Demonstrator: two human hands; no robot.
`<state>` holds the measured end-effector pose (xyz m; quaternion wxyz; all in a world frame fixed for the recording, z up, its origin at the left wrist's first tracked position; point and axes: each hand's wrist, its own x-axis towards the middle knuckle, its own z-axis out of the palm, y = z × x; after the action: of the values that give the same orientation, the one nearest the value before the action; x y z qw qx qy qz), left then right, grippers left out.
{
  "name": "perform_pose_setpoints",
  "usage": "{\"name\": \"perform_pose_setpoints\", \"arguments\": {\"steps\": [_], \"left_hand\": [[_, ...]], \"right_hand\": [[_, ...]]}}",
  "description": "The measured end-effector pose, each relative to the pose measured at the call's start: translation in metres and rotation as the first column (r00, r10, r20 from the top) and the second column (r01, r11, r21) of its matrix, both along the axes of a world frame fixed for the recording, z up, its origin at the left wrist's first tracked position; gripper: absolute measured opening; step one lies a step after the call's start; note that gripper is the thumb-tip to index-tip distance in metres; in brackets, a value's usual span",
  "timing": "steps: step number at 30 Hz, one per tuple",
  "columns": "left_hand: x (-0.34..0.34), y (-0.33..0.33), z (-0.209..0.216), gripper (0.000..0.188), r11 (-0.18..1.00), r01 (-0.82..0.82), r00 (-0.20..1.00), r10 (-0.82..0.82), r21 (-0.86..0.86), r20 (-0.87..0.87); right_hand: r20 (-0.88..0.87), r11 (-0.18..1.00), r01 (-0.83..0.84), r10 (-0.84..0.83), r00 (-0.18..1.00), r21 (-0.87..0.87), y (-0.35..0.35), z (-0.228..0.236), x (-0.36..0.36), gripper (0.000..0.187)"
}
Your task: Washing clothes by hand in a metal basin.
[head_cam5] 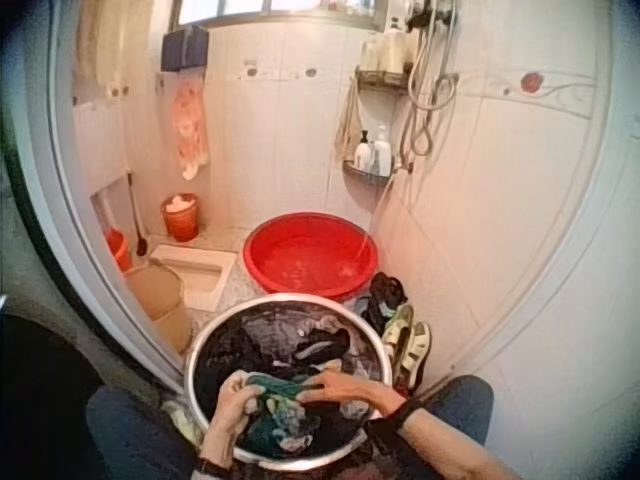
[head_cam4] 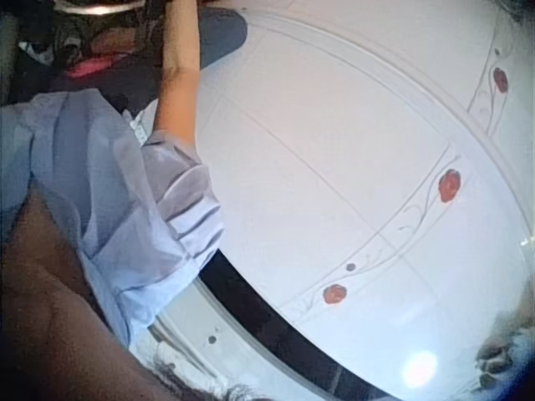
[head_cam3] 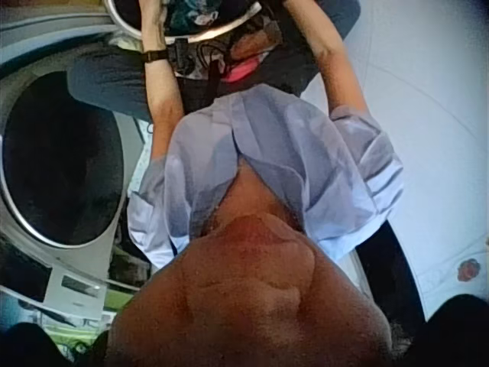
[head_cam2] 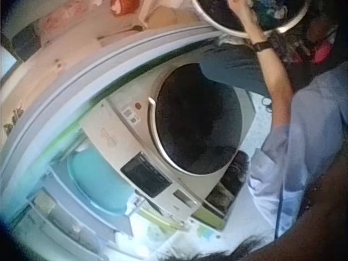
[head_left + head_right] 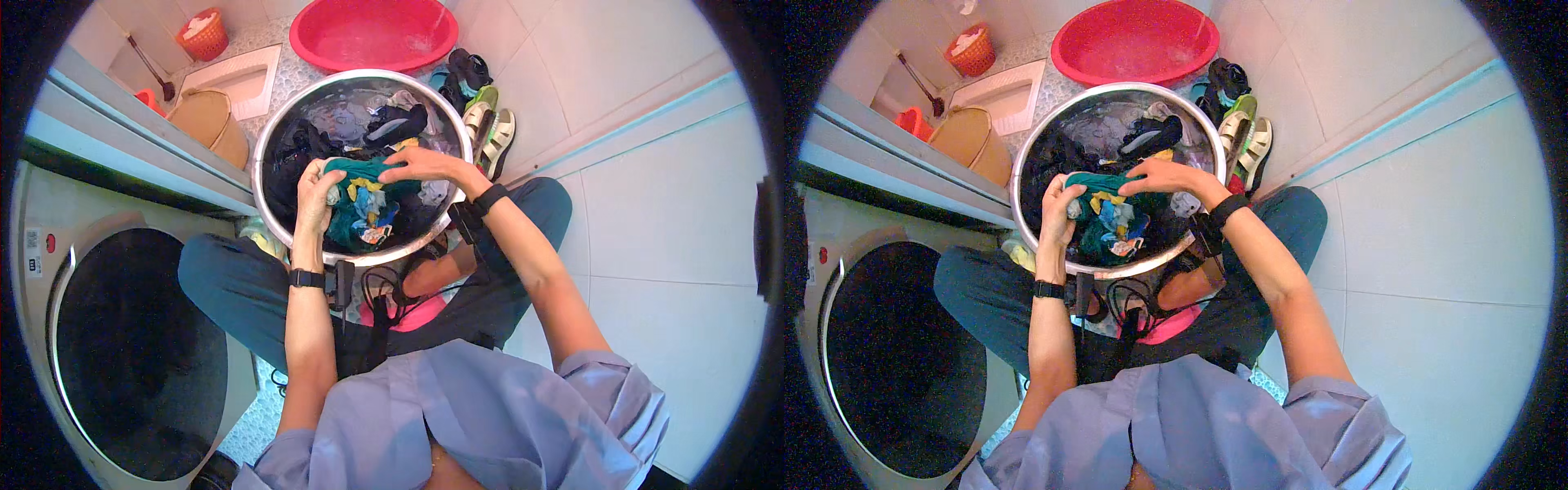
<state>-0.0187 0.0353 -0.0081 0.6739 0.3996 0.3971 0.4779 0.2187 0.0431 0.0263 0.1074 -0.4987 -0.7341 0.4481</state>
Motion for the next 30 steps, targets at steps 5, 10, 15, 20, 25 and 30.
{"name": "perform_pose_setpoints", "arguments": {"steps": [5, 10, 15, 20, 25, 30], "left_hand": [[0.004, -0.009, 0.036, 0.036, 0.996, 0.042, 0.898, -0.005, -0.074, 0.441], [-0.004, -0.005, 0.024, 0.043, 0.989, -0.023, 0.800, 0.106, -0.146, 0.591], [-0.003, -0.002, 0.002, 0.052, 0.957, 0.047, 0.807, 0.133, -0.286, 0.576], [0.034, -0.002, -0.008, 0.044, 0.900, 0.312, 0.605, 0.058, -0.303, 0.794], [0.004, -0.032, -0.033, 0.023, 0.949, -0.223, 0.822, 0.306, -0.222, 0.480], [0.046, -0.009, -0.034, 0.018, 0.878, -0.113, 0.841, 0.333, -0.464, 0.426]], "right_hand": [[0.052, 0.961, -0.071, 0.088, 0.995, -0.267, -0.002, 0.009, 0.002, 0.066], [-0.316, 0.973, 0.221, -0.232, 0.920, -0.073, -0.004, 0.000, 0.018, 0.044], [-0.765, 0.874, 0.208, -0.485, 0.423, -0.439, 0.008, 0.022, -0.001, 0.024], [-0.423, 0.787, 0.067, 0.255, 0.870, 0.613, 0.003, -0.008, -0.096, 0.020], [0.227, 0.788, -0.383, 0.310, 0.923, 0.482, -0.037, 0.036, -0.141, 0.025], [0.092, 0.701, 0.115, -0.250, 0.964, 0.704, 0.021, -0.042, -0.098, 0.039]]}}
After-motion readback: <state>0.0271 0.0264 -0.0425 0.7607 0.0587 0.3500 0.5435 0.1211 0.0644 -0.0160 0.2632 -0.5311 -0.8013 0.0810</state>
